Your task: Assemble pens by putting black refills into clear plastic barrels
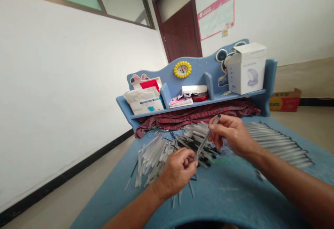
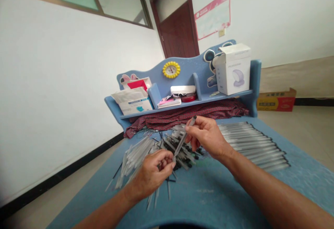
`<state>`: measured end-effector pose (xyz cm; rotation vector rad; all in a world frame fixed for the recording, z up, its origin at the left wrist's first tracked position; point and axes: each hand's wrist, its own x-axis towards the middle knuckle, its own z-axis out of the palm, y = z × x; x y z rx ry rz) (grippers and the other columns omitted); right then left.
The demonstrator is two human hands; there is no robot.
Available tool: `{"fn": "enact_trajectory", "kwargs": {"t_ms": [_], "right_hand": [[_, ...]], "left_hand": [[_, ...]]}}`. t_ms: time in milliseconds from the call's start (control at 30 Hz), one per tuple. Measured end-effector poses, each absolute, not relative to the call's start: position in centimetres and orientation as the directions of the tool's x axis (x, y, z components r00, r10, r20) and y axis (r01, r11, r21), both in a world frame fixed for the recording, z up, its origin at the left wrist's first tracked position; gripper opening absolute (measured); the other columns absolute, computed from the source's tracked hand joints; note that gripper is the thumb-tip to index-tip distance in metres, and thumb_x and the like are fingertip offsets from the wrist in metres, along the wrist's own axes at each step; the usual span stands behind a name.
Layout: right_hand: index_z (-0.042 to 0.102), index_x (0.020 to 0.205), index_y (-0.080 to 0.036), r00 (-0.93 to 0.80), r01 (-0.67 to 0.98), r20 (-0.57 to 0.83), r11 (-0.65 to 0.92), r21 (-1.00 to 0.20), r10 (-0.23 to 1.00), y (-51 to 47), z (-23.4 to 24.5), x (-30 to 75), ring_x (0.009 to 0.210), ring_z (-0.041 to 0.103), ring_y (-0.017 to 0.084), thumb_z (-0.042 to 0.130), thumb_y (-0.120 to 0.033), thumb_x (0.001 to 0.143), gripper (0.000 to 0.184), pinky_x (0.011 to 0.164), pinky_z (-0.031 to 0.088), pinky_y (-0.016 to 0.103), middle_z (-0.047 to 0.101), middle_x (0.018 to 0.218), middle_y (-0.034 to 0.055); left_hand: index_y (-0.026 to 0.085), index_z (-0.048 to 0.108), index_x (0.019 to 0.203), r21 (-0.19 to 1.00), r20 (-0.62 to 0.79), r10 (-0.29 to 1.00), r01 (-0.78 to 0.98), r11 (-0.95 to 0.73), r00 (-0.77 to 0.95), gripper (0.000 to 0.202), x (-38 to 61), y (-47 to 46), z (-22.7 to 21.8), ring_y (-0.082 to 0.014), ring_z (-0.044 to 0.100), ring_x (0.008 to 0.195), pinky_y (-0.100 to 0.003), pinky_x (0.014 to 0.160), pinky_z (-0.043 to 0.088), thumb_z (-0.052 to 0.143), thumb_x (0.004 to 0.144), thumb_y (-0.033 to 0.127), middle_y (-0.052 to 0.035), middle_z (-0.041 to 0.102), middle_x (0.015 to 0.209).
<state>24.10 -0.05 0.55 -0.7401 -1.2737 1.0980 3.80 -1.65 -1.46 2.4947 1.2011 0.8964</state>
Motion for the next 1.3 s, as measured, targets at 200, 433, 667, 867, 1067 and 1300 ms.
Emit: {"fn": "enact_trajectory", "kwargs": {"t_ms": [200,433,667,867,1067,1300], "right_hand": [[0.056,0.069,-0.017,-0.195,-0.074,0.375,0.368,-0.927,0.906,-0.6,0.3,23.6,0.035,0.048,0.008,0.066,-0.036,0.072,0.021,0.034,0.037,0.02,0.058,0.053,-0.0027],[0.051,0.066,-0.018,-0.387,0.076,0.359,0.417,-0.906,0.849,-1.0,0.0,23.3,0.043,0.047,0.007,0.055,-0.019,0.074,0.008,0.041,0.036,0.019,0.051,0.054,-0.0051],[0.047,0.066,-0.019,-0.417,0.321,0.392,0.536,-0.781,0.82,-0.8,-1.2,22.6,0.05,0.042,0.008,0.051,-0.012,0.075,0.012,0.044,0.027,0.02,0.045,0.054,-0.0054],[0.051,0.066,-0.017,-0.43,0.419,0.376,0.55,-0.722,0.821,-1.2,-0.6,22.7,0.048,0.04,0.007,0.049,-0.011,0.075,0.011,0.045,0.025,0.021,0.045,0.05,-0.0061],[0.049,0.065,-0.017,-0.47,0.405,0.39,0.586,-0.702,0.792,-1.5,-0.6,22.5,0.047,0.041,0.006,0.047,-0.009,0.074,0.012,0.045,0.025,0.02,0.045,0.05,-0.0069],[0.049,0.066,-0.017,-0.471,0.405,0.397,0.594,-0.695,0.787,-1.5,-0.7,22.5,0.048,0.044,0.007,0.047,-0.008,0.073,0.012,0.046,0.027,0.02,0.046,0.051,-0.0068]], "left_hand": [[0.017,0.057,0.069,0.474,0.391,0.771,0.608,-0.637,0.502,0.004,4.1,-1.2,-2.5,-0.0088,0.047,0.052,-0.019,0.051,0.038,0.057,0.072,0.013,0.0036,0.05,0.059],[0.017,0.053,0.065,0.492,0.351,0.763,0.586,-0.644,0.543,0.01,4.8,-1.4,-3.8,-0.0094,0.046,0.053,-0.02,0.052,0.036,0.055,0.07,0.008,0.004,0.048,0.057],[0.017,0.053,0.066,0.52,0.318,0.773,0.582,-0.626,0.548,0.01,4.8,-1.6,-4.3,-0.0095,0.045,0.052,-0.021,0.053,0.036,0.054,0.07,0.008,0.004,0.049,0.058],[0.016,0.052,0.061,0.556,0.25,0.792,0.587,-0.588,0.556,0.014,4.7,-1.4,-4.5,-0.0097,0.046,0.054,-0.021,0.054,0.035,0.064,0.068,0.014,0.0039,0.049,0.059],[0.016,0.054,0.061,0.602,0.232,0.792,0.556,-0.573,0.565,0.012,4.9,-1.5,-4.6,-0.0092,0.044,0.052,-0.021,0.053,0.033,0.059,0.071,0.013,0.0041,0.047,0.057],[0.016,0.054,0.062,0.6,0.198,0.813,0.588,-0.542,0.548,0.009,4.9,-1.4,-4.7,-0.0086,0.042,0.049,-0.021,0.051,0.032,0.059,0.069,0.012,0.0056,0.044,0.053]]}}
